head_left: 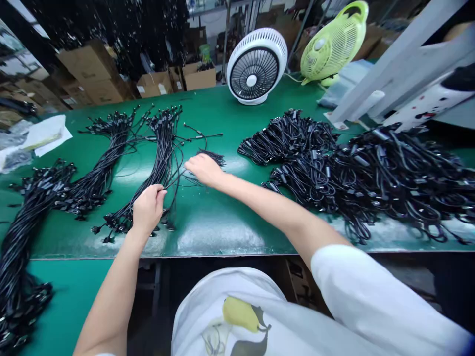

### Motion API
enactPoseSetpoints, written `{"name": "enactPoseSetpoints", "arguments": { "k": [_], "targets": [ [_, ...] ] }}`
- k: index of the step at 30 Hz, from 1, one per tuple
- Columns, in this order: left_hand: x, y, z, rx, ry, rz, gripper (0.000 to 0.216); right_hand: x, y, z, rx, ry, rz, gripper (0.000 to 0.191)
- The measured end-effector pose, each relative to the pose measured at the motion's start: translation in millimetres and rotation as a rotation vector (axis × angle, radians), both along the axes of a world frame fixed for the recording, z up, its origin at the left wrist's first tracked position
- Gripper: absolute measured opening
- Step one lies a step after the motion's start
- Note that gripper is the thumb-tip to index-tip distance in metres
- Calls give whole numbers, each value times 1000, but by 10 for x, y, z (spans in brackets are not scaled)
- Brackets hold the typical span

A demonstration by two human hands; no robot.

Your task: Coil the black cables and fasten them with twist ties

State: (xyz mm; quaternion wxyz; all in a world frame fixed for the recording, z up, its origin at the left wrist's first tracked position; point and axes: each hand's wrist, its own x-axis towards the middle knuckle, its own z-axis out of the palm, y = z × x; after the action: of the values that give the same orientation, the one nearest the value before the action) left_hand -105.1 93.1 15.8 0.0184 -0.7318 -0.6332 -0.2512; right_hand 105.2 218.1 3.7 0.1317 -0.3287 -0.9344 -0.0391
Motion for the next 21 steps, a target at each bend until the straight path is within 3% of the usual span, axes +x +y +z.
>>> {"name": "enactPoseSetpoints", "arguments": {
  "k": [3,5,7,9,11,13,16,19,21],
  "targets": [
    [-199,-154,215,-114,62,139,24,-75,748,259,14,-63,-152,35],
    [-378,-283,302,-222,-42,238,19,12,1149,534,73,-23,-240,35],
    [-559,-437,350,-250,-417,259,18,131,1367,839,160,49,-293,36],
    [-697,-588,375,-202,-989,197,21,222,1335,1086,247,119,-316,39],
    [-743,-692,378,-115,-1486,137,21,252,1032,1197,282,136,-321,42],
    [-656,-731,347,-39,-1666,178,18,223,500,1136,227,55,-295,34],
    [-271,-700,220,20,-1337,254,19,129,-447,834,-11,-210,-80,23],
    [221,-665,55,-94,-910,71,22,84,-1101,595,-223,-230,210,24],
    [437,-671,-22,-271,-862,-54,22,125,-1227,564,-271,-142,207,25]
  ]
}}
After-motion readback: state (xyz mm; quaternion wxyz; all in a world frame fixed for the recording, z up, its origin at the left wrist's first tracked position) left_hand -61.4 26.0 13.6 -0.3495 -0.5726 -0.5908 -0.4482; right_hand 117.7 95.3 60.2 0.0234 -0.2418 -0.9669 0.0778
